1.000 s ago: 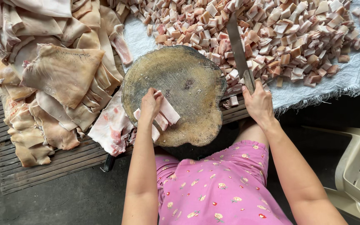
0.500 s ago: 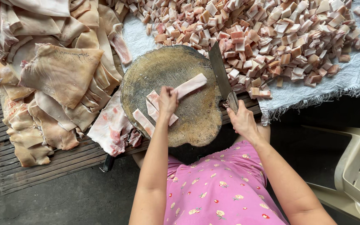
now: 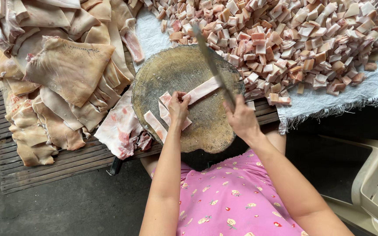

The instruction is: The person uses a cleaver to slice pieces of pork skin into strips and then dice them into small cubes on a round wooden cutting board.

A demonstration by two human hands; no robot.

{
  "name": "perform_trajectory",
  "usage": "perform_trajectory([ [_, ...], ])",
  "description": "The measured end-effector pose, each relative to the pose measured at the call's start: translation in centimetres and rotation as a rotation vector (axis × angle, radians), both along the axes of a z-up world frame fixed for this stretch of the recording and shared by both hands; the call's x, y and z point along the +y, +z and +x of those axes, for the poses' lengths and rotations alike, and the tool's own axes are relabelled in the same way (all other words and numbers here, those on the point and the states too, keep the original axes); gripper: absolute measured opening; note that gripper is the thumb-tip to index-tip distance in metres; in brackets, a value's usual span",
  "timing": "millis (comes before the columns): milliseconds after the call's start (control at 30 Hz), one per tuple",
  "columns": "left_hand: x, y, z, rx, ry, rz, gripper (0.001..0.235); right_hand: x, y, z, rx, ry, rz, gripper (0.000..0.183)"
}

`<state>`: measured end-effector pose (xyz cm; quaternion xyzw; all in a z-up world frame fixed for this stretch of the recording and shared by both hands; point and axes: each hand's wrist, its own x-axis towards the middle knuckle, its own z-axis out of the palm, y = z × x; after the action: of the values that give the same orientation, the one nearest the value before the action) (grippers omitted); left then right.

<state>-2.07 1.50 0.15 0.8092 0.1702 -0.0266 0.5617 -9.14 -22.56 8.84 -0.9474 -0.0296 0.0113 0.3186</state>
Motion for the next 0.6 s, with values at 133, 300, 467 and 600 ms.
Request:
perform_trajectory([
  [133, 0.2, 1.4, -0.2, 0.096, -0.009, -0.042, 0.026, -1.2, 0.0, -0.1, 0.449, -0.09, -0.047, 0.036],
  [300, 0.1, -0.2, 0.3, 0.033, -0.041, -0.245, 0.025, -1.4, 6.0, -0.2, 0.096, -0.067, 0.082, 0.036],
  [467, 0.3, -0.8, 0.3, 0.029, -0.06, -0.287, 0.025, 1.1, 6.6, -0.5, 0.065, -0.079, 0.254, 0.033],
  [600, 0.4, 0.3, -0.4, 0.026, -0.076, -0.226, 0.022, 2.3, 1.1, -1.0, 0.159, -0.029, 0.04, 0.035],
])
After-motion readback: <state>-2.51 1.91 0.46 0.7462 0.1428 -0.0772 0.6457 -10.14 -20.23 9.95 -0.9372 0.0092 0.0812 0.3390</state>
